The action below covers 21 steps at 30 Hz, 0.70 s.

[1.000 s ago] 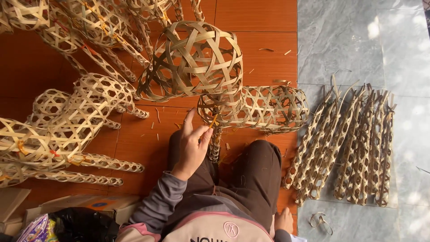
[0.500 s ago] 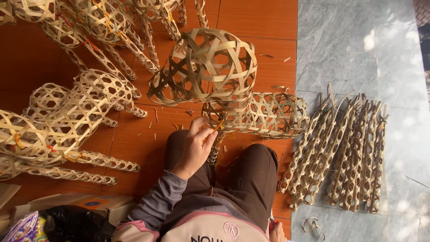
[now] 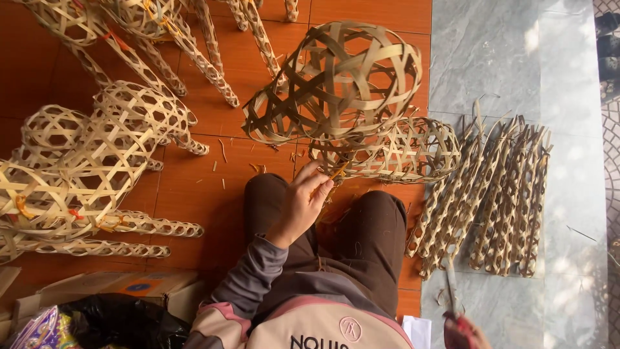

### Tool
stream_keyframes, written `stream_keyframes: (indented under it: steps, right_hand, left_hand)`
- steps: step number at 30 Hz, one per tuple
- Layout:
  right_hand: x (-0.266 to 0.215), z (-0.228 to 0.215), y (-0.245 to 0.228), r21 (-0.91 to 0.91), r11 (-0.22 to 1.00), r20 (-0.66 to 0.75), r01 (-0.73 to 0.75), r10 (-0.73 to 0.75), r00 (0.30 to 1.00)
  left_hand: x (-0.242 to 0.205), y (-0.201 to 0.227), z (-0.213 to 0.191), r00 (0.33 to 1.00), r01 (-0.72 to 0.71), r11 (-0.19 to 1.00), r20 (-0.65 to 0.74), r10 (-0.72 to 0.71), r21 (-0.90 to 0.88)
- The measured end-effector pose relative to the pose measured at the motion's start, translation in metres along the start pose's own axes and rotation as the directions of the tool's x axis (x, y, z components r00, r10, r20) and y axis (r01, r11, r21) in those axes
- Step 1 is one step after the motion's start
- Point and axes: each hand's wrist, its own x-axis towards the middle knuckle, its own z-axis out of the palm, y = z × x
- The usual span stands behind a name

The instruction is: Assembling and trimming woven bamboo animal figures

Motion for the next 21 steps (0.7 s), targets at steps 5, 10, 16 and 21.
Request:
stream_keyframes:
  steps: [5, 10, 16, 21]
  right_hand:
    - [-0.131, 0.255, -0.137, -0.287, 0.775, 0.638, 0.563, -0.284, 0.716]
    - [-0.105, 0.359, -0.186, -0.279, 0.619, 0.953, 0.734, 0.085, 0.291]
    - [-0.067, 0.403, -0.212, -0.627, 0.254, 0.774, 0.737, 0.089, 0.627]
    - [-0.046, 0.441, -0.213, -0.150, 0.569, 0.988, 0.809, 0.052, 0.146]
  left_hand:
    - [-0.003, 0.000, 0.000, 1.000, 0.010, 0.999, 0.027, -0.009, -0.042]
    - [-0.004, -0.004, -0.001, 0.999, -0.004, 0.999, 0.049, 0.007, -0.052]
    - [-0.008, -0.015, 0.007, 0.998, 0.018, 0.994, -0.056, -0.024, -0.111]
    - [-0.005, -0.005, 0.005, 0.997, 0.004, 0.996, -0.070, -0.010, -0.092]
